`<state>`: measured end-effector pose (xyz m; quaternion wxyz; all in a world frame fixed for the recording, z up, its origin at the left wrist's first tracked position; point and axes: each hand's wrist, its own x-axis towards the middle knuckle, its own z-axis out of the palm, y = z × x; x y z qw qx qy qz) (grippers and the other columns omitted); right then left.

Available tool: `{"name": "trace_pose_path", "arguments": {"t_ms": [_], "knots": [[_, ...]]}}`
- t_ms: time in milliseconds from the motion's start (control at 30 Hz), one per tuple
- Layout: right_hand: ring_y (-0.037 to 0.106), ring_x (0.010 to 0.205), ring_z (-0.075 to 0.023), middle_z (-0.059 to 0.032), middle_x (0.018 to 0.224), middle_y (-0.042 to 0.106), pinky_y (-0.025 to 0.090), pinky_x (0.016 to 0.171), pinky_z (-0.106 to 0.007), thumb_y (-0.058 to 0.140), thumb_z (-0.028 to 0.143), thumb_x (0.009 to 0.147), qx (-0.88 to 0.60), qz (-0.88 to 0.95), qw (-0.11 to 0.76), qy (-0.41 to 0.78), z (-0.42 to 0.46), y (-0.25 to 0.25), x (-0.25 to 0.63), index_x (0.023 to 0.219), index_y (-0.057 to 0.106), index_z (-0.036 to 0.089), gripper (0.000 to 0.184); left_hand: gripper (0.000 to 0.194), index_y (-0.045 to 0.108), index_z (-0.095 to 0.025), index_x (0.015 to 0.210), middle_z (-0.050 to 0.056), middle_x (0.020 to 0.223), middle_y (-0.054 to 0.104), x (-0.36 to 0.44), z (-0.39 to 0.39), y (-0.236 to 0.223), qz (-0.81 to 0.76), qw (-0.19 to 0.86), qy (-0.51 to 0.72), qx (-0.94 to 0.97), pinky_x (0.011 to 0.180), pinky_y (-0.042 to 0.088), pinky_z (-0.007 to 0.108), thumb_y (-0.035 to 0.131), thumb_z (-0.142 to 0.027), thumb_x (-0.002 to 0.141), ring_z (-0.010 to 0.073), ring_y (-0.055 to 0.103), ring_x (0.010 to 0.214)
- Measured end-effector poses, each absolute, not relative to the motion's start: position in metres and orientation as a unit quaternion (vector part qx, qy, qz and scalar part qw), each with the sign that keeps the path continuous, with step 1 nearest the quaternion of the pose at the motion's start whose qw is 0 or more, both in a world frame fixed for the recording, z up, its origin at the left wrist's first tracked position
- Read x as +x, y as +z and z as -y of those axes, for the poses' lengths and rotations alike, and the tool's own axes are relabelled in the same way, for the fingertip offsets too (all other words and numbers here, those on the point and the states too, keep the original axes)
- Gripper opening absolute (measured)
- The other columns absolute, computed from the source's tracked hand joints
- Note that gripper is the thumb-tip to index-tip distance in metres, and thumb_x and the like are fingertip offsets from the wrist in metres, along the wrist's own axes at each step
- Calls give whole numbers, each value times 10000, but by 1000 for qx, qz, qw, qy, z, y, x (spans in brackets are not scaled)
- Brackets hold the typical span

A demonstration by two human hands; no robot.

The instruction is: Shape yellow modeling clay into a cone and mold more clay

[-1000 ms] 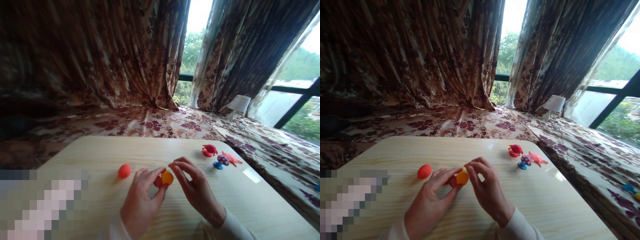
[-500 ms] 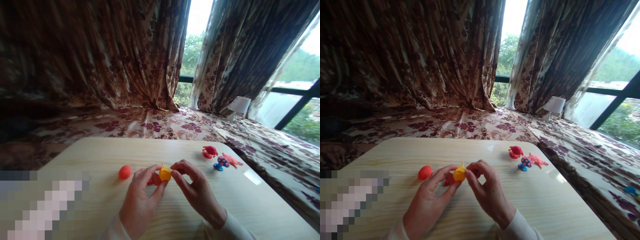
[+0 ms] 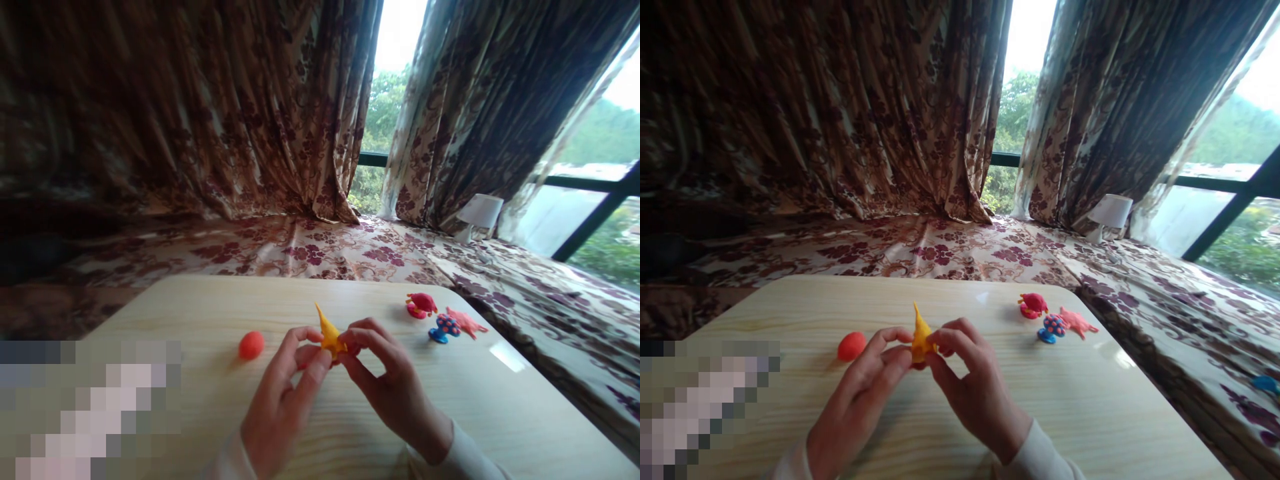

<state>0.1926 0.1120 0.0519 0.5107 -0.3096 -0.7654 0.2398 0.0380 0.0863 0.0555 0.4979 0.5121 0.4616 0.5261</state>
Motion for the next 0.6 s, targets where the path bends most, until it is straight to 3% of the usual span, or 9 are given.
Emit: {"name": "trace_pose_path", "arguments": {"t_ms": [133,333,600], "knots": [[566,840,-137,-36,932,570,486,740,-255,576,52,833,-276,799,491,212,-107,55,189,1029,608,218,259,277,518,-200,773,-13,704,677,36,-92,54,-449,541,559,440,696,483,235,661,-437,754,143,637,712],[578,792,-131,-28,891,578,493,714,-246,628,65,806,-301,776,521,189,-109,56,187,965,612,198,208,290,634,-164,901,35,883,699,41,-93,54,-353,662,582,312,769,500,265,675,-408,748,180,658,865],[598,787,-139,-35,860,603,501,681,-243,610,69,825,-294,776,531,170,-106,57,190,930,657,199,173,286,709,-155,893,46,862,705,40,-93,49,-338,724,538,268,718,525,220,717,-390,729,136,640,803]]}}
